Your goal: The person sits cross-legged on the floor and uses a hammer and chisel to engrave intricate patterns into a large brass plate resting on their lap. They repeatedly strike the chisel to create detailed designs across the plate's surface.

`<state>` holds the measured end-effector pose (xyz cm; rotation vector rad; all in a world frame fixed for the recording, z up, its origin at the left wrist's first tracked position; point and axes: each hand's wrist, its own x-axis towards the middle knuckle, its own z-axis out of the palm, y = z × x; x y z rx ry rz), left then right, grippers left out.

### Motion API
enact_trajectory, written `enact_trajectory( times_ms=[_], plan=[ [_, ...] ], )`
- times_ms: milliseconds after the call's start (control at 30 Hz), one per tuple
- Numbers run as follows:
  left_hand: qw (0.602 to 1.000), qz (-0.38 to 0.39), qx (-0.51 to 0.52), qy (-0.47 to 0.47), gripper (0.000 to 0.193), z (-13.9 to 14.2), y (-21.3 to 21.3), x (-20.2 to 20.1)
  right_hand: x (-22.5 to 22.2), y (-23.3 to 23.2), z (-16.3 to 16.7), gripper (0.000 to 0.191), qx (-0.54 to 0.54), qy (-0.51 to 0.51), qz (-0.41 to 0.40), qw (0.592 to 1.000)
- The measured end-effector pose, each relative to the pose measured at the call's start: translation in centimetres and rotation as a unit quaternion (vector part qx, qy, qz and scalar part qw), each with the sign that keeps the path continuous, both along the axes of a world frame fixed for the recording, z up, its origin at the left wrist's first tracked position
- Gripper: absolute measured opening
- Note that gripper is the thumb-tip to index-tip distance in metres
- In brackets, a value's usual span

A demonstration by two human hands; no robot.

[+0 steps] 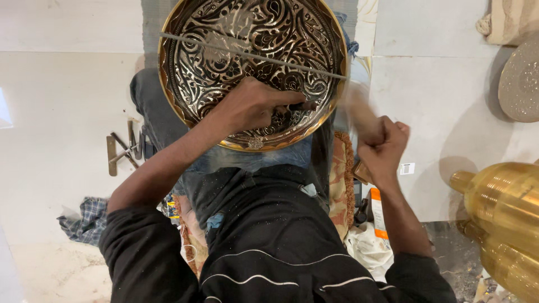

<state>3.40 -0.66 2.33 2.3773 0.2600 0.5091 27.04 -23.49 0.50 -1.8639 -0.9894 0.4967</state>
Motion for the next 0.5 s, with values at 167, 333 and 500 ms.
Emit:
enact_trajectory(
  times_ms=[167,333,500],
  plan=[
    [0.999,0.002,-0.014,0.038,0.064,-1.2,0.1,-0.3,0.3,0.7,0.6,0.021,0.08,0.221,-0.06,0.97],
    [1.0,-0.001,-0.011,-0.001,0.066,-1.2,-0.1,-1.2,0.9,-0.1,-0.1,0.021,-0.088,-0.221,0.045,0.97],
    [1.0,0.007,-0.019,0.0,0.066,-1.1,0.3,-1.7,0.3,0.6,-0.2,0.013,-0.05,-0.016,-0.033,0.998]
  ],
)
